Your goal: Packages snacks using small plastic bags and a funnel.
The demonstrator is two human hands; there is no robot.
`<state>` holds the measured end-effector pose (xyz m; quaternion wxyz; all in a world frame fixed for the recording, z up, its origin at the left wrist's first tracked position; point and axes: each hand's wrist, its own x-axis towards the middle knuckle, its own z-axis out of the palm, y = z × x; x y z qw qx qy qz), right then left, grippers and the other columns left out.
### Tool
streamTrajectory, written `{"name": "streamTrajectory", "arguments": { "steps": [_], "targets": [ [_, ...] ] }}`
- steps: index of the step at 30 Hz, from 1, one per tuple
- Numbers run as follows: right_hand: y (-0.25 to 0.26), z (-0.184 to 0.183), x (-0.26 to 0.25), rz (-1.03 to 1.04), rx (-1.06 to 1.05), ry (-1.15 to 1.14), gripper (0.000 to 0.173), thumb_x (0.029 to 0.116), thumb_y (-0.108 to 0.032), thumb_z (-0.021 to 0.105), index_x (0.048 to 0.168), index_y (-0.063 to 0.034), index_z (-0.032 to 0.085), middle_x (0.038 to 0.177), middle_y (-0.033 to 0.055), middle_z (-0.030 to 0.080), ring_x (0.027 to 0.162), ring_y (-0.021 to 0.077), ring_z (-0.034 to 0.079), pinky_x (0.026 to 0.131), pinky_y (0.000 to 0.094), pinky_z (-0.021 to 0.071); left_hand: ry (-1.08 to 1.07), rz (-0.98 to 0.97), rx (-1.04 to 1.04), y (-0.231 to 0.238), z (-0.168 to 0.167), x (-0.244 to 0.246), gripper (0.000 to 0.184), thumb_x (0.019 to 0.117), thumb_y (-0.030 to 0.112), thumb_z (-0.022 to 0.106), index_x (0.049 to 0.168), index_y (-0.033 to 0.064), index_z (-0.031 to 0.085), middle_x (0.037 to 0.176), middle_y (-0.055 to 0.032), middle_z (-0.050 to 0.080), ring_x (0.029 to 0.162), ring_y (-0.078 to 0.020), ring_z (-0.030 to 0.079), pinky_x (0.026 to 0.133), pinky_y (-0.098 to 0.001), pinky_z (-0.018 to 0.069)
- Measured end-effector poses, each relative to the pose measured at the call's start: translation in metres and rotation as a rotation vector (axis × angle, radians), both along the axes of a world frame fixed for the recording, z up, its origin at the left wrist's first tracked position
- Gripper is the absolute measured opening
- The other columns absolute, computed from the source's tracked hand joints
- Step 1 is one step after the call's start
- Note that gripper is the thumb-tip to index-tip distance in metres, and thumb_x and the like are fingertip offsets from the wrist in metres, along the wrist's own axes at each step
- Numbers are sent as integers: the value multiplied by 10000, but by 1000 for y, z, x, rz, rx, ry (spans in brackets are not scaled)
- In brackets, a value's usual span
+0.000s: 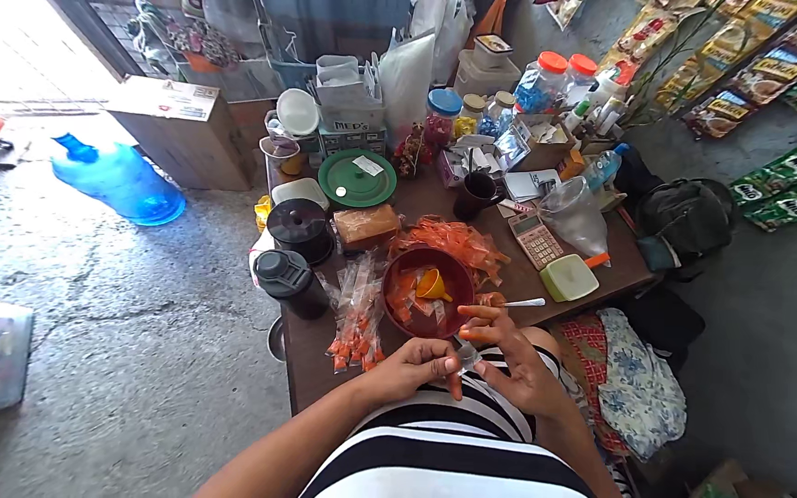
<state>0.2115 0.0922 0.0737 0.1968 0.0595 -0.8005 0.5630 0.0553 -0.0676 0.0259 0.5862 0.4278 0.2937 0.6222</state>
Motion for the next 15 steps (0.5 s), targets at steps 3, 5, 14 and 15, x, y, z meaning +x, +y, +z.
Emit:
{"name": "streamTrajectory", "arguments": {
  "steps": [3, 5, 14, 15],
  "targets": [
    [2, 4, -1, -53, 50, 15, 206, 1018, -278, 639, 1062, -109, 748, 1169, 29, 677, 1147, 78, 613, 992, 232, 520, -51, -40, 2, 0, 1, 0, 268, 1091, 263, 478, 940, 174, 681, 892, 94, 720, 870, -16, 687, 822, -217, 556],
    [0, 5, -1, -148, 92, 31, 200, 998, -277, 667, 975, -101, 759, 1062, -3, 693, 1084, 51, 621, 954, 194, 520, -30, 8, -1, 0, 2, 2, 260, 1092, 304, 477, 991, 163, 671, 930, 84, 723, 894, -25, 688, 830, -230, 557],
    [-17, 0, -9, -396, 146, 36, 235, 924, -309, 754, 831, -96, 715, 940, -24, 671, 941, -15, 633, 840, 118, 532, 570, 645, 211, 4, -3, 6, 198, 984, 199, 681, 993, 4, 718, 997, -63, 714, 1033, -81, 638, 957, -244, 499],
    [-18, 0, -10, -380, 135, 25, 234, 945, -299, 730, 852, -85, 725, 970, -15, 684, 963, -9, 638, 858, 128, 536, 599, 677, 198, 4, -3, 6, 168, 977, 178, 684, 959, 18, 730, 967, -49, 719, 1014, -78, 637, 951, -240, 492]
  ]
}}
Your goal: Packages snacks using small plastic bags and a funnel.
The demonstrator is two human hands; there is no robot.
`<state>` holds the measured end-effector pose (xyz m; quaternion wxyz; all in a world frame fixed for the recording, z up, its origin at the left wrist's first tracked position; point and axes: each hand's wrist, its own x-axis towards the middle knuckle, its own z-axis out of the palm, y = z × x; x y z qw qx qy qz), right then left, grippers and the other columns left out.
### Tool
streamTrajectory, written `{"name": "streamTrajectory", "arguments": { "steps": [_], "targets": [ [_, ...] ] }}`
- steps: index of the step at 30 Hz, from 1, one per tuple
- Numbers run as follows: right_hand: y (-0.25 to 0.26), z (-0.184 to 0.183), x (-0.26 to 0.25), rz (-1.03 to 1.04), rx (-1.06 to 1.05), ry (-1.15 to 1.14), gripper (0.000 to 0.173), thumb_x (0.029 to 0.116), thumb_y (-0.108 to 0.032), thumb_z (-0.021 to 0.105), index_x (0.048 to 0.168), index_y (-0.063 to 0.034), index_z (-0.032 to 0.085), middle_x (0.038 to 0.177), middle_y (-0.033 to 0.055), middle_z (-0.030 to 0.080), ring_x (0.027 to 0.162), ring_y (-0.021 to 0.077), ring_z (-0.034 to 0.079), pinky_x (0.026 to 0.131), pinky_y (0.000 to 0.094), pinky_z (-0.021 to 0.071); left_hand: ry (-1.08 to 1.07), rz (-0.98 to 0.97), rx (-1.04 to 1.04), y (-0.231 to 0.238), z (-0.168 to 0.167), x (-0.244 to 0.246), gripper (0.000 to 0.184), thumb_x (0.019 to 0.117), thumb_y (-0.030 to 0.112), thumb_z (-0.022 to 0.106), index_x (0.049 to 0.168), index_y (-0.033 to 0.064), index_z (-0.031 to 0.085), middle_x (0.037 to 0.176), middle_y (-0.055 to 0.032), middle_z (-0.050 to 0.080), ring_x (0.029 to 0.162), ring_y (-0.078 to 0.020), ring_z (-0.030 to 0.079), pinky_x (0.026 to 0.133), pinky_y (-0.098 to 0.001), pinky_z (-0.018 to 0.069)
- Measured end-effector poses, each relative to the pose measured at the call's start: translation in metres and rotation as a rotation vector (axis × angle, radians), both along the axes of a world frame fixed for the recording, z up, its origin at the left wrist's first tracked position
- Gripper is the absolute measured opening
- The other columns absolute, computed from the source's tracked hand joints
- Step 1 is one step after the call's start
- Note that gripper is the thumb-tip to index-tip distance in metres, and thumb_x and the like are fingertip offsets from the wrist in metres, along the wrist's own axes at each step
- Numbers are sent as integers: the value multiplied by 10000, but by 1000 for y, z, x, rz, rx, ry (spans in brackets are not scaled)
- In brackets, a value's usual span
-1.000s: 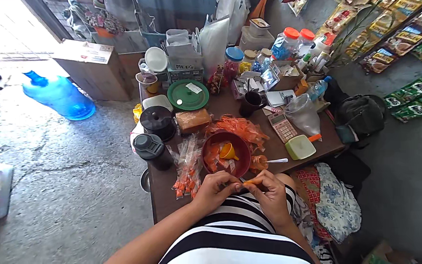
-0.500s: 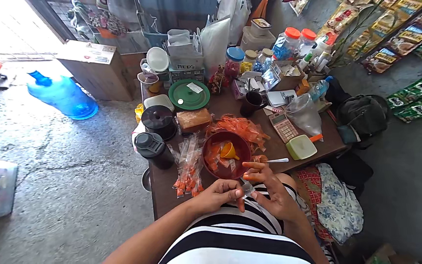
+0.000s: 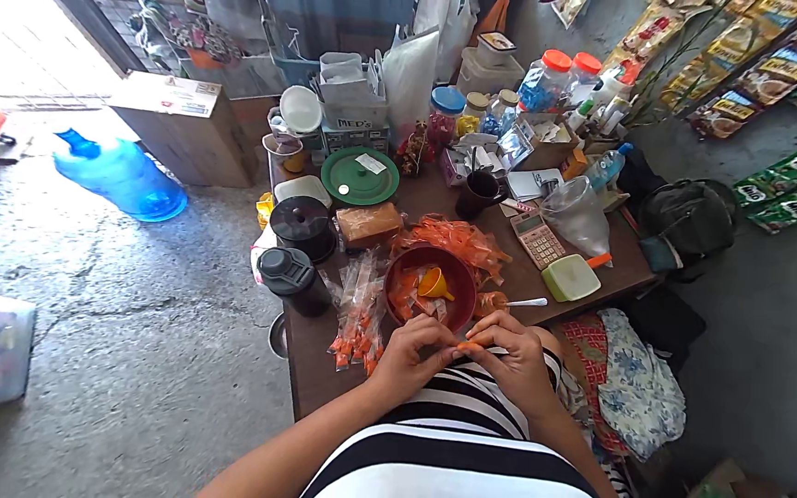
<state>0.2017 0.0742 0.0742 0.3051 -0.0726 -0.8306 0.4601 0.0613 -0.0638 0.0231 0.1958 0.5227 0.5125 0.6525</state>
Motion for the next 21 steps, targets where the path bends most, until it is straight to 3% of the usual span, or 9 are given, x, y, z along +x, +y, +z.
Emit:
{"name": "streamTrajectory", "arguments": {
  "steps": [3, 5, 7, 9, 13, 18, 21],
  "targets": [
    [1, 2, -1, 26, -73, -23, 313, 1035, -326, 597, 1018, -62, 764, 1110, 8, 714, 1026, 6, 653, 896, 169, 551, -12, 52, -27, -3, 0, -1, 178, 986, 183, 675, 948, 25, 744, 953, -29, 726, 988, -57, 639, 933, -227, 490],
    [6, 2, 1, 19, -97, -28, 404, 1051, -396, 543, 1188, -64, 729, 1185, 2, 683, 994, -17, 636, 863, 160, 550, -69, 45, -23, -4, -1, -3, 185, 989, 177, 673, 960, 9, 745, 958, -32, 726, 985, -43, 648, 924, -210, 509],
    [9, 1, 4, 32, -118, -30, 421, 1045, -403, 553, 1250, -68, 705, 1178, -8, 682, 961, -29, 627, 840, 147, 542, -120, 28, -16, -6, -2, -3, 187, 988, 165, 672, 961, -8, 737, 963, -34, 722, 980, -27, 654, 911, -196, 527],
    [6, 2, 5, 43, -121, -42, 350, 1021, -326, 619, 1214, -54, 726, 1132, -1, 692, 939, -34, 626, 826, 131, 540, -148, 11, -19, -6, -2, -4, 181, 988, 154, 670, 966, -14, 735, 969, -28, 719, 979, -17, 655, 907, -192, 533],
    [-3, 1, 1, -7, -110, -43, 154, 956, -188, 708, 996, -60, 783, 972, -16, 732, 905, -23, 668, 825, 127, 559, -157, -1, -19, -5, -2, -4, 164, 977, 140, 677, 955, -12, 735, 966, -23, 723, 977, -12, 654, 901, -186, 531],
    [-13, -2, -5, -123, -48, 3, 191, 916, -251, 762, 862, -70, 728, 824, -42, 660, 753, -65, 597, 685, 74, 510, -167, -27, -17, -5, -1, -5, 161, 973, 133, 681, 952, -18, 732, 969, -24, 717, 968, -9, 648, 885, -176, 530],
    [-15, -6, -7, -158, -33, 27, 238, 913, -277, 764, 819, -68, 703, 792, -45, 637, 733, -68, 582, 669, 69, 496, -180, -48, -13, -5, -1, -6, 157, 977, 121, 674, 951, -25, 725, 967, -27, 713, 952, -8, 654, 880, -180, 540]
  ]
}}
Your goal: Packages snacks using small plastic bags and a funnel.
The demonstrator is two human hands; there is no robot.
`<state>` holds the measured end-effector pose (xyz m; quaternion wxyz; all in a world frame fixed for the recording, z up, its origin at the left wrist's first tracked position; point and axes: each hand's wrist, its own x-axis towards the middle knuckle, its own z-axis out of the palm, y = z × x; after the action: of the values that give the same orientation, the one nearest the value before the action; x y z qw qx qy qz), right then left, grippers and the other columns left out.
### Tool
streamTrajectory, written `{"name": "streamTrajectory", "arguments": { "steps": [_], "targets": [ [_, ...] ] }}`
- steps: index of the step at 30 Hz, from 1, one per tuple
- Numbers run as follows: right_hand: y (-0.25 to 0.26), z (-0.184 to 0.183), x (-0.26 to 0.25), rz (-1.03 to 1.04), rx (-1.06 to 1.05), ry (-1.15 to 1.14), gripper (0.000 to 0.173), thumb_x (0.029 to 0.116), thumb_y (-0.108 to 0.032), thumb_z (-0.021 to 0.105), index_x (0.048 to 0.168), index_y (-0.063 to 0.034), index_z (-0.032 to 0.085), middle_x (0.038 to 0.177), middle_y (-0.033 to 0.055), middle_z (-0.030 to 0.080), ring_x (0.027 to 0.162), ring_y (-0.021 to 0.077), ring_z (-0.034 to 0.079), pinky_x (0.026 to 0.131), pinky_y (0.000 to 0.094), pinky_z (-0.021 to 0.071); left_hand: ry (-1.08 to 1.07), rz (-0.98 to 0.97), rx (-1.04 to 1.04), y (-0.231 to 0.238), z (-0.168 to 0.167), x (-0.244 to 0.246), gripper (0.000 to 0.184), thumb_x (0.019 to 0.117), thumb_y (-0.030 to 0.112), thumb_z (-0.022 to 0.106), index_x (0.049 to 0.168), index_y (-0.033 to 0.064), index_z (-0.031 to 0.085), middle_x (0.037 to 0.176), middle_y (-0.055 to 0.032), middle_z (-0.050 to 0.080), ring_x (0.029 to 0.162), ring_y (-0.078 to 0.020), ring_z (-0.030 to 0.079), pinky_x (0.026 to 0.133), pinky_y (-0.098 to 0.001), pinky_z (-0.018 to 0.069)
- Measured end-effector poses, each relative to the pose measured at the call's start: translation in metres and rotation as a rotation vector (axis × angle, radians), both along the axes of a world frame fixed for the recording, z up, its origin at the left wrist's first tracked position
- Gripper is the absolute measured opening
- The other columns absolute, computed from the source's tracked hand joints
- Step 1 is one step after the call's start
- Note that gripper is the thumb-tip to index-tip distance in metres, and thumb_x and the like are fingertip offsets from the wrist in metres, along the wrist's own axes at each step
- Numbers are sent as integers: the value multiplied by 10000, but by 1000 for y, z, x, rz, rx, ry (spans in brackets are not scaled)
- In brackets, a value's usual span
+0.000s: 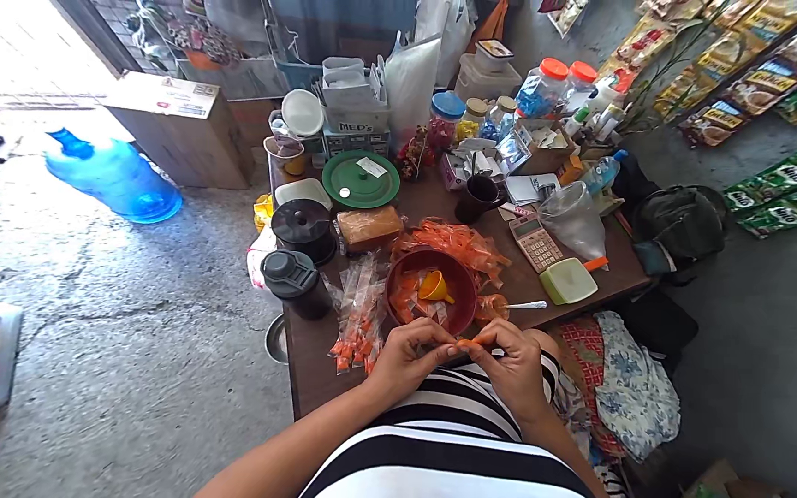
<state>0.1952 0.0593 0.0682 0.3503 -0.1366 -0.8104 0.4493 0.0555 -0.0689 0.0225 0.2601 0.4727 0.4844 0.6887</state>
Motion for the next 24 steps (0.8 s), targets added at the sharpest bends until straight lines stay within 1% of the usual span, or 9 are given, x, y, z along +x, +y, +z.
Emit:
{"name": "streamTrajectory", "arguments": {
  "steps": [5, 8, 11, 14, 17, 19, 21, 22, 24],
  "targets": [
    [4, 2, 4, 87, 24, -41, 199, 1006, -202, 648, 1002, -30, 746, 1008, 17, 720, 902, -19, 667, 811, 127, 564, 0, -3, -7, -2, -3, -2, 170, 990, 130, 662, 964, -24, 730, 974, -29, 718, 957, -12, 660, 881, -190, 544],
    [5, 3, 6, 131, 6, -58, 182, 1006, -144, 638, 1071, -19, 753, 1071, 37, 719, 955, -5, 669, 858, 138, 562, -8, 0, -20, -2, -2, -2, 170, 991, 136, 662, 969, -17, 732, 981, -26, 721, 971, -17, 662, 892, -194, 544],
    [3, 2, 4, 108, -17, -50, 146, 955, -181, 711, 980, -43, 753, 969, 1, 710, 870, -24, 666, 783, 119, 570, -28, -5, -22, -2, -2, -1, 160, 989, 137, 665, 968, -8, 730, 981, -12, 719, 971, -6, 659, 890, -188, 543],
    [1, 3, 0, 43, -16, -48, 233, 947, -261, 730, 851, -51, 702, 827, -28, 640, 727, -51, 608, 664, 95, 541, -27, -6, -18, -2, -1, -2, 159, 985, 112, 661, 960, -33, 721, 972, -29, 713, 956, -8, 659, 880, -183, 546],
    [3, 4, -5, 9, 46, -27, 389, 1062, -306, 550, 775, -55, 624, 747, -37, 574, 690, -54, 554, 645, 93, 483, -14, -1, -2, -1, 0, -3, 187, 999, 136, 653, 966, -33, 725, 963, -34, 715, 951, -13, 662, 881, -187, 545],
    [7, 8, -4, 72, 16, -56, 409, 1097, -347, 452, 1008, -34, 699, 951, -18, 672, 798, -47, 606, 728, 122, 530, -15, 11, 5, -3, 0, -4, 193, 1001, 143, 653, 967, -32, 728, 961, -30, 714, 948, -13, 660, 879, -188, 545],
    [10, 10, -3, 180, -22, -114, 544, 1088, -424, 436, 1314, 36, 619, 1220, 62, 664, 898, -22, 615, 772, 153, 537, -17, 23, 1, -5, 1, -5, 190, 998, 141, 656, 964, -32, 727, 956, -29, 713, 943, -11, 661, 878, -188, 549],
    [10, 10, -3, 217, -33, -125, 583, 1069, -452, 472, 1360, 40, 592, 1260, 77, 646, 917, -22, 610, 777, 149, 534, -20, 26, 1, -5, 1, -6, 186, 996, 136, 659, 964, -34, 726, 956, -30, 713, 943, -12, 663, 881, -190, 551],
    [7, 9, -5, 237, -30, -107, 494, 1030, -396, 586, 1313, 2, 656, 1221, 71, 658, 918, -29, 618, 784, 131, 541, -25, 21, -1, -4, 1, -6, 172, 989, 121, 660, 960, -37, 723, 960, -30, 711, 947, -8, 662, 883, -185, 550]
  ]
}}
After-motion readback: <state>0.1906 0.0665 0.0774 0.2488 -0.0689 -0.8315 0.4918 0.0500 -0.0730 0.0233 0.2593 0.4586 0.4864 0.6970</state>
